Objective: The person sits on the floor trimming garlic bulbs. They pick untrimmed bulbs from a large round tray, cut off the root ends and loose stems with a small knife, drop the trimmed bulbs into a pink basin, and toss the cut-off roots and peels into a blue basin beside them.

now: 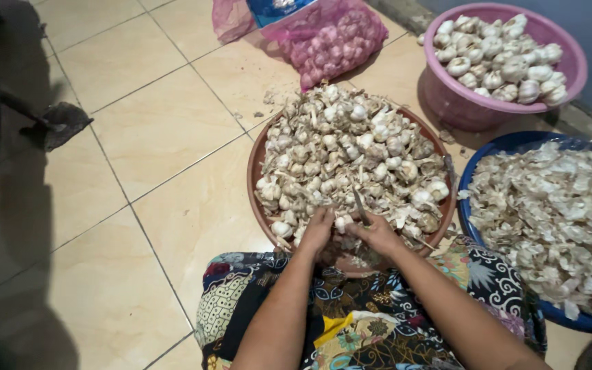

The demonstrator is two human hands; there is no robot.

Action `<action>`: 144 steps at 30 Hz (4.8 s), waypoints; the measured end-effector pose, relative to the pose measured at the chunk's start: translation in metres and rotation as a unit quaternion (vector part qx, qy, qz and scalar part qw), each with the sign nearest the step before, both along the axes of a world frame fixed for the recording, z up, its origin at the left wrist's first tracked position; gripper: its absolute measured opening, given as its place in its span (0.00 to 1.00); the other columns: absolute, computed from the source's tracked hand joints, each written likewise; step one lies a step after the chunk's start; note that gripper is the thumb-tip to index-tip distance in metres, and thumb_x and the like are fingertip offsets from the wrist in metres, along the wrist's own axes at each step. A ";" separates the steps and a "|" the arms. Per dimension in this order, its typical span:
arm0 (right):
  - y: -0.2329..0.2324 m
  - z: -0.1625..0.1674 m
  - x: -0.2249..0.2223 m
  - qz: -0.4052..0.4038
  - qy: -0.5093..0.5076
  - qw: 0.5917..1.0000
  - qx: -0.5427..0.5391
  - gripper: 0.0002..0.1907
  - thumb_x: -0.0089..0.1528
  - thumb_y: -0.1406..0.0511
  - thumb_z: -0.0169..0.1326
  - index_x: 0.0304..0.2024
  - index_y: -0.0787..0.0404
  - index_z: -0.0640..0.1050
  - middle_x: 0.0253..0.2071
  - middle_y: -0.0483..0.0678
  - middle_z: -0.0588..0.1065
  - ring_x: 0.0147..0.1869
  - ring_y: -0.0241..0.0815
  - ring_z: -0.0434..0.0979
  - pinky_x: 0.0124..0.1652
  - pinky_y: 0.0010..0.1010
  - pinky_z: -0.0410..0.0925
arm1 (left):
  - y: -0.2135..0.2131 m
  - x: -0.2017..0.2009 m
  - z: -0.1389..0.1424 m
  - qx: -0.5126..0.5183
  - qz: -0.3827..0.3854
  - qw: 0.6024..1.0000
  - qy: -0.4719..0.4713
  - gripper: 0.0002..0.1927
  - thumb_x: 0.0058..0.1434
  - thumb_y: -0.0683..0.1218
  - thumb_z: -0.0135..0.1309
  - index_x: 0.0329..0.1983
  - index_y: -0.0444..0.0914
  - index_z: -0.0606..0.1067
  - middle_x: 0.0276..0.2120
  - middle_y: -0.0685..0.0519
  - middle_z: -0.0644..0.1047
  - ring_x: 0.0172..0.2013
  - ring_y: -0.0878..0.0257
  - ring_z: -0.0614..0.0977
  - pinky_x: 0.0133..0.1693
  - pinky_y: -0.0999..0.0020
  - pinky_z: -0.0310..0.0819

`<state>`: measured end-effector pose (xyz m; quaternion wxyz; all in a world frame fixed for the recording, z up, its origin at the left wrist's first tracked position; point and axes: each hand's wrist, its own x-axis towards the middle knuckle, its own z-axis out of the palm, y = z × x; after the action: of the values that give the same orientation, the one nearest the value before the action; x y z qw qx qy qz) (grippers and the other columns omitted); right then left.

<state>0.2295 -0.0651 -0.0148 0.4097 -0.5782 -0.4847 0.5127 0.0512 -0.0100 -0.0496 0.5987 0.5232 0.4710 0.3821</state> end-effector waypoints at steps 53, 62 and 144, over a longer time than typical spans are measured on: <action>-0.025 0.040 -0.009 0.021 -0.281 0.954 0.101 0.18 0.70 0.57 0.40 0.58 0.56 0.69 0.42 0.63 0.79 0.48 0.62 0.81 0.48 0.44 0.71 | -0.036 0.007 0.023 -0.007 0.006 0.996 -0.090 0.22 0.58 0.50 0.65 0.50 0.33 0.73 0.35 0.50 0.79 0.34 0.66 0.79 0.34 0.71 0.73; -0.004 0.014 0.003 -0.095 0.013 0.992 -0.077 0.26 0.73 0.54 0.38 0.61 0.66 0.73 0.37 0.48 0.77 0.37 0.40 0.77 0.38 0.34 0.72 | -0.056 0.017 0.039 0.144 -0.112 0.983 0.002 0.22 0.55 0.46 0.65 0.50 0.37 0.72 0.38 0.48 0.81 0.36 0.62 0.82 0.40 0.68 0.79; 0.034 0.049 -0.006 -0.056 0.206 0.977 0.005 0.27 0.69 0.52 0.45 0.64 0.61 0.70 0.45 0.49 0.77 0.43 0.37 0.76 0.40 0.32 0.73 | -0.033 0.031 0.015 0.002 -0.089 0.990 -0.107 0.31 0.62 0.48 0.58 0.67 0.38 0.63 0.48 0.46 0.77 0.45 0.58 0.79 0.50 0.63 0.74</action>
<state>0.2236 -0.0309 0.0344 0.5316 -0.4849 -0.3593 0.5944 0.0821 -0.0428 -0.0341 0.6762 0.5204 0.3547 0.3823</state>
